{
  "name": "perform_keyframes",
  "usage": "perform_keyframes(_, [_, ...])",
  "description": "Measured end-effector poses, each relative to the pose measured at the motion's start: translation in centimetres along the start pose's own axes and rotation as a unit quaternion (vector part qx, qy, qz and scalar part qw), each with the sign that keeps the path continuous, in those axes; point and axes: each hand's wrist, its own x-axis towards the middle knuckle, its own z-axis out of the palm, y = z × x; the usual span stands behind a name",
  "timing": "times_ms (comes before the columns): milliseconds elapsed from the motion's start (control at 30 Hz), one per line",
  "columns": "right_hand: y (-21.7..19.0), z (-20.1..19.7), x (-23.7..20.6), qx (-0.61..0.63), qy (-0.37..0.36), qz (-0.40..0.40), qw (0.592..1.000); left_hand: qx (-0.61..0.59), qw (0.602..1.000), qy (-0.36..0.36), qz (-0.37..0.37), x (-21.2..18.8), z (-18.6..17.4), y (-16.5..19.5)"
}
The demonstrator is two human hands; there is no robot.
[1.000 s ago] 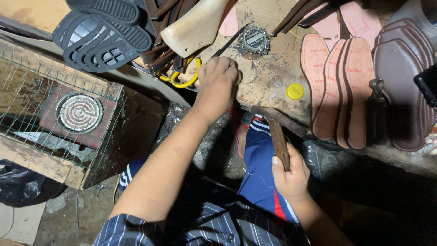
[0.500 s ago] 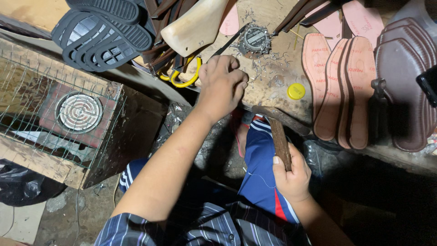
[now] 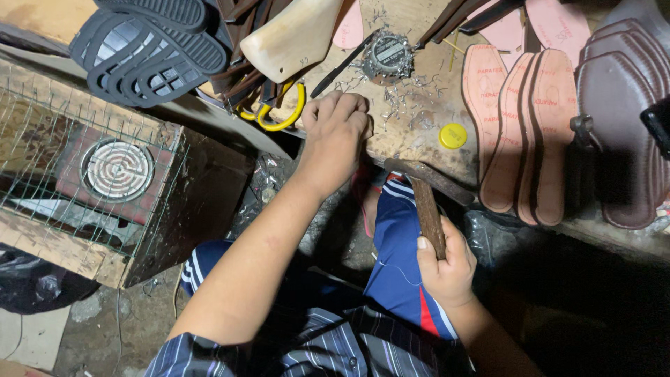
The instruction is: The person sits on the floor holding a shoe last with a sole in one hand and a hammer in the other, repeatedly hammering tacks into the sole edge. They then pick up an insole, press it onto the lasted shoe, and smooth it in place by hand.
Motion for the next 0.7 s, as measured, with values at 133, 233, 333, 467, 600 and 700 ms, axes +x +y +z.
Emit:
perform_keyframes(133, [-0.2, -0.1, 0.0, 0.004, 0.001, -0.008, 1.000, -0.036, 0.999, 0.031, -0.027, -0.1, -0.5, 0.3])
perform_keyframes(233, [-0.2, -0.1, 0.1, 0.005, -0.001, -0.006, 1.000, -0.037, 0.993, 0.070, -0.087, -0.5, -0.5, 0.8])
perform_keyframes(333, [-0.3, -0.2, 0.2, 0.002, 0.000, -0.016, 1.000, -0.035, 0.984, 0.112, -0.137, -1.0, 0.0, 1.5])
perform_keyframes(467, [-0.4, -0.2, 0.2, 0.004, -0.001, -0.006, 1.000, -0.034, 0.981, 0.122, -0.146, -1.1, 0.4, 1.6])
perform_keyframes(600, [-0.6, -0.2, 0.2, 0.008, 0.002, -0.013, 1.000, -0.036, 0.980, 0.093, -0.173, -0.7, 0.4, 1.5])
perform_keyframes(700, [-0.6, -0.3, 0.3, 0.006, -0.003, -0.007, 1.000, -0.046, 0.975, 0.099, -0.194, -0.4, 0.5, 1.5])
